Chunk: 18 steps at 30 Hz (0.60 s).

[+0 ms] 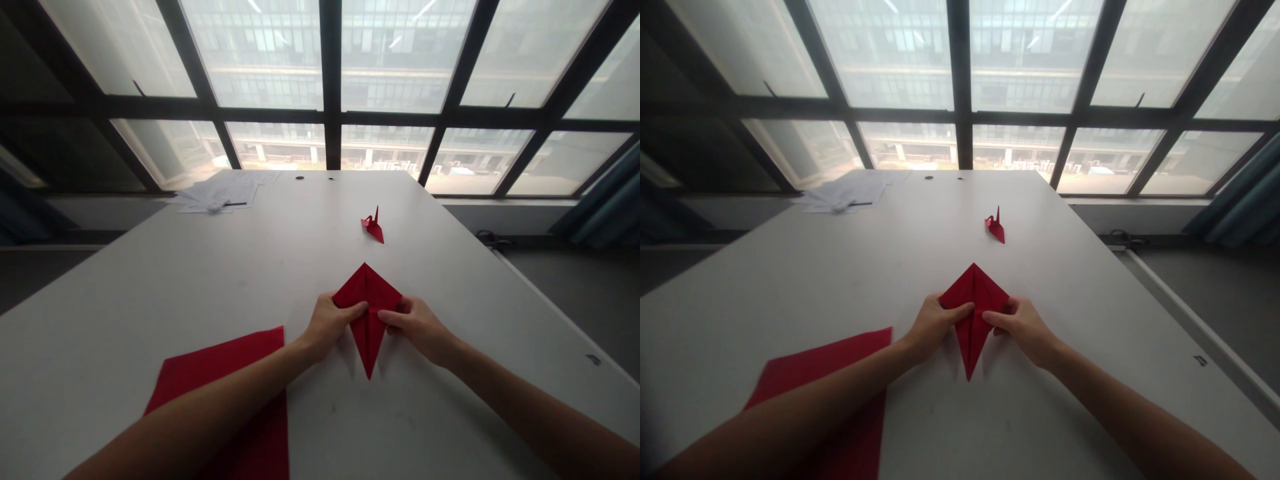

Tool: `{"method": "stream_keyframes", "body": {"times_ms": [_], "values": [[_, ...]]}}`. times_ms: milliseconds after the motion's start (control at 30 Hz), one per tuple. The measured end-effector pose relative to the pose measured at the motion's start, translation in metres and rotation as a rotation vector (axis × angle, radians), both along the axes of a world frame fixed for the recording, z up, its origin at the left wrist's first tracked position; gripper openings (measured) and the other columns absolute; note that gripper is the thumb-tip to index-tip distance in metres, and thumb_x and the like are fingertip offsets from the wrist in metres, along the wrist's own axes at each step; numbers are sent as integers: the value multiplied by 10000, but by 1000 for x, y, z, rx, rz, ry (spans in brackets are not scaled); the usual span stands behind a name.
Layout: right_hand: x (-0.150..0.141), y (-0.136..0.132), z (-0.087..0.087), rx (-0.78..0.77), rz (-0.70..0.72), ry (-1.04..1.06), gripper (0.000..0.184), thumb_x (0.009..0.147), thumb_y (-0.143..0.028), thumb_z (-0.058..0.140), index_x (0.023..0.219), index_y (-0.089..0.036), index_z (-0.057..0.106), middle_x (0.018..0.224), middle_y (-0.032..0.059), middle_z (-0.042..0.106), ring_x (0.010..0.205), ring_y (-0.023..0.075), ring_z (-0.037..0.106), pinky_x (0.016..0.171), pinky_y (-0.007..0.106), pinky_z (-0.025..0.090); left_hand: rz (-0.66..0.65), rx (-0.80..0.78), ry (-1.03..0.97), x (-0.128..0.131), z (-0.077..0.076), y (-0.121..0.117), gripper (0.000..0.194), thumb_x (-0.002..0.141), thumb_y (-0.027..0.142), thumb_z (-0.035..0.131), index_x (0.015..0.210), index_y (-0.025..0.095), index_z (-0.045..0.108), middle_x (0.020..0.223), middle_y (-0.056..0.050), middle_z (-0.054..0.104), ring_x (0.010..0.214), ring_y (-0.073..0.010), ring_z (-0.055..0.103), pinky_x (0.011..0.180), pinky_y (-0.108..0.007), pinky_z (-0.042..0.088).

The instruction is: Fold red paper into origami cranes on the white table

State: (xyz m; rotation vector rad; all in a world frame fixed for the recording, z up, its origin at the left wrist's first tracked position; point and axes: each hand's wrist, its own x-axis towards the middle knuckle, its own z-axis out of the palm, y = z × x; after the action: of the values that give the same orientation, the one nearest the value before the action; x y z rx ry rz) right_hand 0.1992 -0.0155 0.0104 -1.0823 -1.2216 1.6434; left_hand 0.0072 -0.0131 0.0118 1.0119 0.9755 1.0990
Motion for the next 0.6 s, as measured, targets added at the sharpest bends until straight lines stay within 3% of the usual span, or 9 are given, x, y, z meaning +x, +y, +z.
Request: {"method": "stream_keyframes", "body": {"times_ms": [100,200,333,467,600], "values": [[0,1,-2,12,-95,2,290,721,-343,828,852,-104,728,764,61,691,629,131,572,576,256,438,-5,-4,-56,0,0,1,340,761,373,820,941,111,699,883,-93,728,747,-193,685,673,-290,562],[-4,3,-3,1,-275,85,322,708,-334,829,917,-113,724,842,83,713,680,156,600,623,288,476,-130,-53,-111,-1,1,1,415,832,414,753,1127,137,663,1017,-121,715,817,-194,688,731,-313,565],[-10,2,-4,-6,-431,138,326,656,-311,858,874,-125,703,801,65,707,666,166,605,640,317,503,-270,-88,-18,0,2,0,389,823,396,763,1029,72,703,925,-141,722,784,-189,683,757,-314,553],[-4,3,-1,-35,-348,158,313,702,-334,825,911,-136,702,882,84,724,754,197,645,673,325,520,-177,-52,61,-1,1,2,323,779,354,797,939,80,729,794,-92,708,707,-156,645,671,-260,519],[15,14,9,6,-250,136,343,756,-314,791,1054,-173,696,998,83,732,852,212,669,720,325,532,-175,9,173,-6,3,5,273,778,333,792,894,92,740,712,-61,678,630,-133,596,601,-242,477]]}}
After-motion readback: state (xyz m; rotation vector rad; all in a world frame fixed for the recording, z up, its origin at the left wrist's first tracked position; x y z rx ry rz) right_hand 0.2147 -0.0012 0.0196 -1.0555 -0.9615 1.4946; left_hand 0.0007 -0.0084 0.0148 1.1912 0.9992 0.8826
